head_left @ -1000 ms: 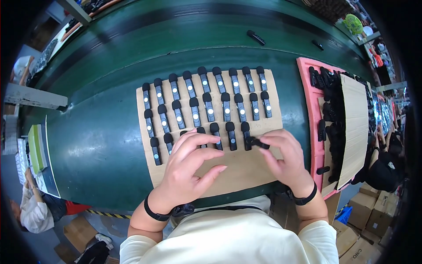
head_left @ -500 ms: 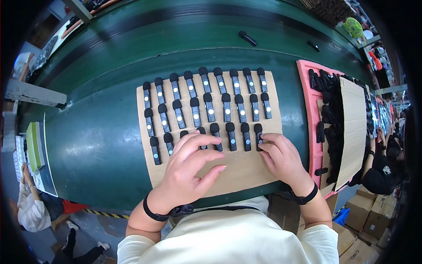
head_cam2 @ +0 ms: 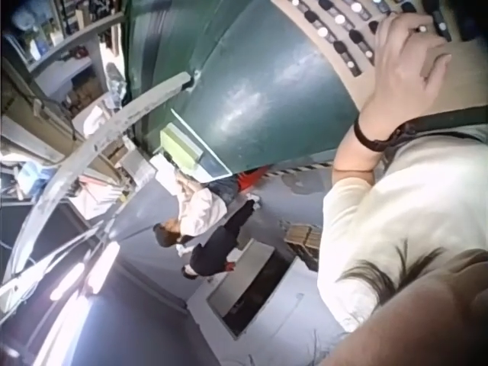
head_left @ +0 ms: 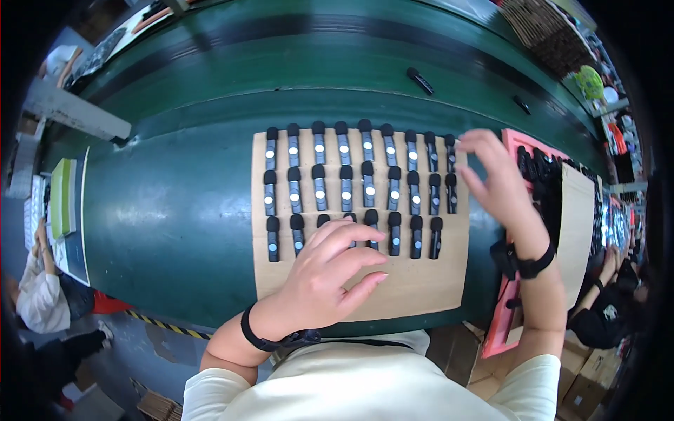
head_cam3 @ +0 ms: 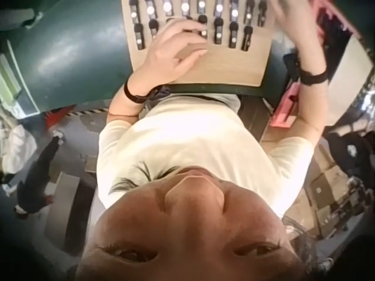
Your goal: The person picks up a microphone and a receiver, aligns them end-to-end, and presses them together by hand. The person then places the assembled unit onto a cardboard sheet and repeats the process with additional components.
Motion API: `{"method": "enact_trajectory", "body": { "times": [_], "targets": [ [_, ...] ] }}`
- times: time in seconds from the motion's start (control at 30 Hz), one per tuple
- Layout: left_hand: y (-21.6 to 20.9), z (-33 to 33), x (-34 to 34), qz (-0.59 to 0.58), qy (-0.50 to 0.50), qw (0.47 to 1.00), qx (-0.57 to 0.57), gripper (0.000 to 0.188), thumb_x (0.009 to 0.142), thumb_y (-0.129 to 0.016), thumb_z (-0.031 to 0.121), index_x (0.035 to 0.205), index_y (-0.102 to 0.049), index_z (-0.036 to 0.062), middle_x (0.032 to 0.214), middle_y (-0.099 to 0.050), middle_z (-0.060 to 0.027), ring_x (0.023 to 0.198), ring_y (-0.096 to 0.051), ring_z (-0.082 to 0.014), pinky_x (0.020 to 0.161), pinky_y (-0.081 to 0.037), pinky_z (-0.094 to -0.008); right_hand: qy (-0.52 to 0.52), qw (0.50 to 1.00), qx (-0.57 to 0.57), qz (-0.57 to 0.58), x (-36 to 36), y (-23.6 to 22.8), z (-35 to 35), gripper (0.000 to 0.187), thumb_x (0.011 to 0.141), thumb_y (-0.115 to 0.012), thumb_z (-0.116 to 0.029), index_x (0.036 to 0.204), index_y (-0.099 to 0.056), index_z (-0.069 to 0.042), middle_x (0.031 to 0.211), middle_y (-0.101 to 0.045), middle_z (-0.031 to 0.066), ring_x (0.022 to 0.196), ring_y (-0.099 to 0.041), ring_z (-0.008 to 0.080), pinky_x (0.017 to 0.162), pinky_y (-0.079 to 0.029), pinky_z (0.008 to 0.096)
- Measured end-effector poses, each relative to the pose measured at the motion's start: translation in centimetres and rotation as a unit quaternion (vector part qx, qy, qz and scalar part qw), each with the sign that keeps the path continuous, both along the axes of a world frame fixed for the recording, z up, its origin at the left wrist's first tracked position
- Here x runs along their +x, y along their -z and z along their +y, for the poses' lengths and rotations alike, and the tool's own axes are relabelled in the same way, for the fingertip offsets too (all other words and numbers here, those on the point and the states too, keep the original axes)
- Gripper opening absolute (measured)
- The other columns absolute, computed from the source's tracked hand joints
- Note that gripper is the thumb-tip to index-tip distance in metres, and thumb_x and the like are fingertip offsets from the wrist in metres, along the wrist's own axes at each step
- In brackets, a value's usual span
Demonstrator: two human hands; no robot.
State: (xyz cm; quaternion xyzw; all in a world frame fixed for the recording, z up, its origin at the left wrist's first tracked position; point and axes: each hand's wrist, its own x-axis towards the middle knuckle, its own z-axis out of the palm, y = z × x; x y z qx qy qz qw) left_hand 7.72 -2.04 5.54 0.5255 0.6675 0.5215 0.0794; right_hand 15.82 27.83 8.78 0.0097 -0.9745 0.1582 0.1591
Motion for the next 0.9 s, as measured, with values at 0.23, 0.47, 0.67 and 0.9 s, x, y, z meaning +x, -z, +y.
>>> {"method": "enact_trajectory", "body": {
  "times": [0.23, 0.47, 0.67, 0.9],
  "targets": [
    [0.8, 0.0, 0.2, -0.008, -0.016, 0.999, 0.031, 0.02, 0.076, -0.076, 0.009, 0.093, -0.065, 0.0074, 0.113, -0.061, -0.0104, 0.102, -0.058, -0.0314, 0.092, -0.046, -0.0449, 0.009, 0.996, 0.081, -0.042, -11.5, 1.9, 5.4, 0.03, 0.086, -0.068, -0.015, 0.11, -0.059, 0.001, 0.109, -0.06, 0.0174, 0.101, -0.06, 0.0365, 0.09, -0.048, 0.0384],
    [2.2, 0.7, 0.9, -0.022, -0.052, 0.994, 0.089, 0.013, 0.079, -0.071, 0.009, 0.085, -0.06, 0.0082, 0.105, -0.057, -0.0078, 0.099, -0.056, -0.0284, 0.087, -0.045, -0.0418, 0.045, 0.986, 0.073, -0.147, -15.9, 5.2, 9.9, 0.026, 0.086, -0.069, -0.014, 0.099, -0.054, 0.002, 0.092, -0.058, 0.0208, 0.084, -0.058, 0.036, 0.076, -0.048, 0.041],
    [2.3, 0.1, 0.9, -0.045, -0.026, 0.994, 0.094, 0.014, 0.078, -0.07, 0.007, 0.088, -0.06, 0.0072, 0.105, -0.057, -0.0089, 0.101, -0.056, -0.0281, 0.088, -0.043, -0.0411, 0.018, 0.989, -0.111, -0.097, -13.7, 2.7, 7.3, 0.014, 0.092, -0.061, -0.004, 0.105, -0.058, -0.001, 0.085, -0.056, 0.0046, 0.074, -0.051, 0.0115, 0.068, -0.044, 0.0256],
    [0.2, -0.1, 1.2, -0.165, -0.111, 0.97, 0.142, 0.02, 0.078, -0.071, 0.007, 0.096, -0.063, 0.0052, 0.109, -0.057, -0.0099, 0.103, -0.055, -0.0287, 0.089, -0.042, -0.0419, 0.029, 0.862, -0.502, -0.061, -1.0, -0.2, -1.7, 0.022, 0.091, -0.06, -0.003, 0.112, -0.059, 0.001, 0.096, -0.057, 0.0028, 0.084, -0.052, 0.008, 0.072, -0.042, 0.0194]
  ]
}}
